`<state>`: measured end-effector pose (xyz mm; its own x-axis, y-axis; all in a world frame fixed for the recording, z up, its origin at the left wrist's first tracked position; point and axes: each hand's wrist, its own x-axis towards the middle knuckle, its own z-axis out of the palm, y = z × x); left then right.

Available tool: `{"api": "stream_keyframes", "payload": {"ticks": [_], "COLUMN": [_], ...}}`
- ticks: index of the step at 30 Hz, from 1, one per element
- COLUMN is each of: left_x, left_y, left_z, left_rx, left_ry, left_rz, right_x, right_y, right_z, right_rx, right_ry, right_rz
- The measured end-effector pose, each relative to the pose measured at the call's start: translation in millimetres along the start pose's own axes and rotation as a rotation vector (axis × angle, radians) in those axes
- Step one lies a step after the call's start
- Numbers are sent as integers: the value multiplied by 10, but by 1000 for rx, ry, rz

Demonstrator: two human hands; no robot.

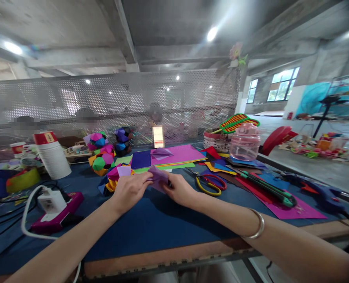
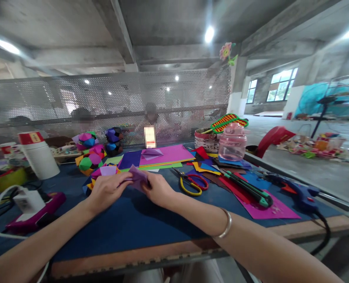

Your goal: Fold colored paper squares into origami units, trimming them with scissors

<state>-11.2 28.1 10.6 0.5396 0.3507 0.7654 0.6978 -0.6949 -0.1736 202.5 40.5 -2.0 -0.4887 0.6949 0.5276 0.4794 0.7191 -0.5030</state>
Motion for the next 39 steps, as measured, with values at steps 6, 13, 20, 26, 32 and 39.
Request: {"api": "stream_keyframes", "payload": {"ticks": [6,13,20,26,32,39], "left_x": [3,78,91,134,92,72], "left_y": [52,104,93,153,120,26], "left_z": [-67,-117,-24,-47,47,133], "left_rx": [96,36,-188,-387,-616,-903], "left_ry": [67,11,-135,-210,-370,-412], "left_rz": [66,-38,-238,-490,-585,-791], "right_x": [-24,-40,-23,7,1,29], "right_y": [-33,-49,-78,-112,-92,-29], "right_z": [-21,-24,-12,2,34,82], "right_rx": [45,6,-56,-6,169,247], "right_ry": [-55,-74,-51,27,40,-6], "right_rz": [-122,-62,50,165,225,211]}}
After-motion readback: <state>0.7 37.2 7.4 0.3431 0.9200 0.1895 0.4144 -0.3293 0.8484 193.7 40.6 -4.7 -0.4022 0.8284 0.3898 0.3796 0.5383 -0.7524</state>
